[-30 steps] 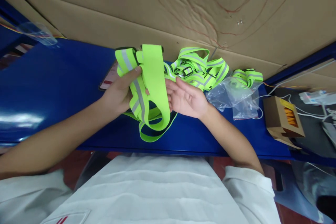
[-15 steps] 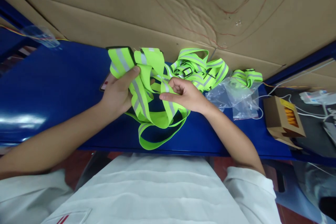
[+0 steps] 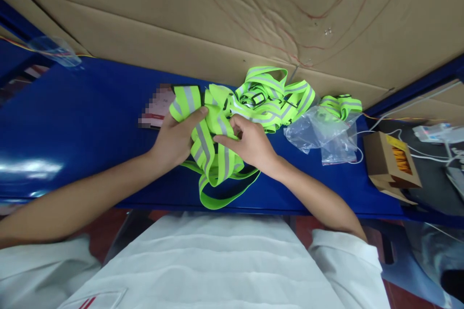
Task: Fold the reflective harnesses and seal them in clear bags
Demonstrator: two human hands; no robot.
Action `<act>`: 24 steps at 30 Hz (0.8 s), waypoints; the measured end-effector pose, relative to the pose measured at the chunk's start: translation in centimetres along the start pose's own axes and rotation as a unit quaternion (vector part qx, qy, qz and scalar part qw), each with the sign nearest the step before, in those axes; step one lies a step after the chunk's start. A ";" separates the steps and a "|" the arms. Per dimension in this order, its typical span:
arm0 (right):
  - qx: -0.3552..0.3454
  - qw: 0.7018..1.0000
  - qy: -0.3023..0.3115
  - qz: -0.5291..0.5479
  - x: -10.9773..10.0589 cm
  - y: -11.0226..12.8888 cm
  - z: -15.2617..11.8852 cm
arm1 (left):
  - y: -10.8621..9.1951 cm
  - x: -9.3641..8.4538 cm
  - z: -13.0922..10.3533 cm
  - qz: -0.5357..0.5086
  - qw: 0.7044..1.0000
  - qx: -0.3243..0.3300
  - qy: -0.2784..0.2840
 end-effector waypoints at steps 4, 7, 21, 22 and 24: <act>-0.012 1.000 -0.028 -0.001 0.1 0.7 -0.6 | -0.3 0.2 -0.1 0.008 1.000 0.021 -0.002; -0.019 0.999 -0.018 0.031 0.4 1.2 -1.0 | -0.5 0.4 -0.3 0.027 1.000 0.006 0.005; -0.040 0.998 -0.046 0.001 -0.6 1.4 -1.2 | -0.8 0.2 -0.4 0.056 0.997 0.060 0.010; -0.038 0.998 -0.033 0.023 -0.7 1.5 -1.1 | -0.8 0.1 -0.2 0.055 0.996 0.065 0.009; -0.024 0.997 -0.003 0.073 -0.9 1.7 -1.0 | -1.0 -0.1 0.2 0.048 0.996 0.071 0.007</act>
Point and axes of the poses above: each hand's wrist, its own z-axis towards the middle knuckle, its own x-axis out of the palm, y = z × x, the point moved 3 cm from there along z, towards the middle knuckle, and after that the axes turned 5 degrees about -z, right-handed, at the moved point
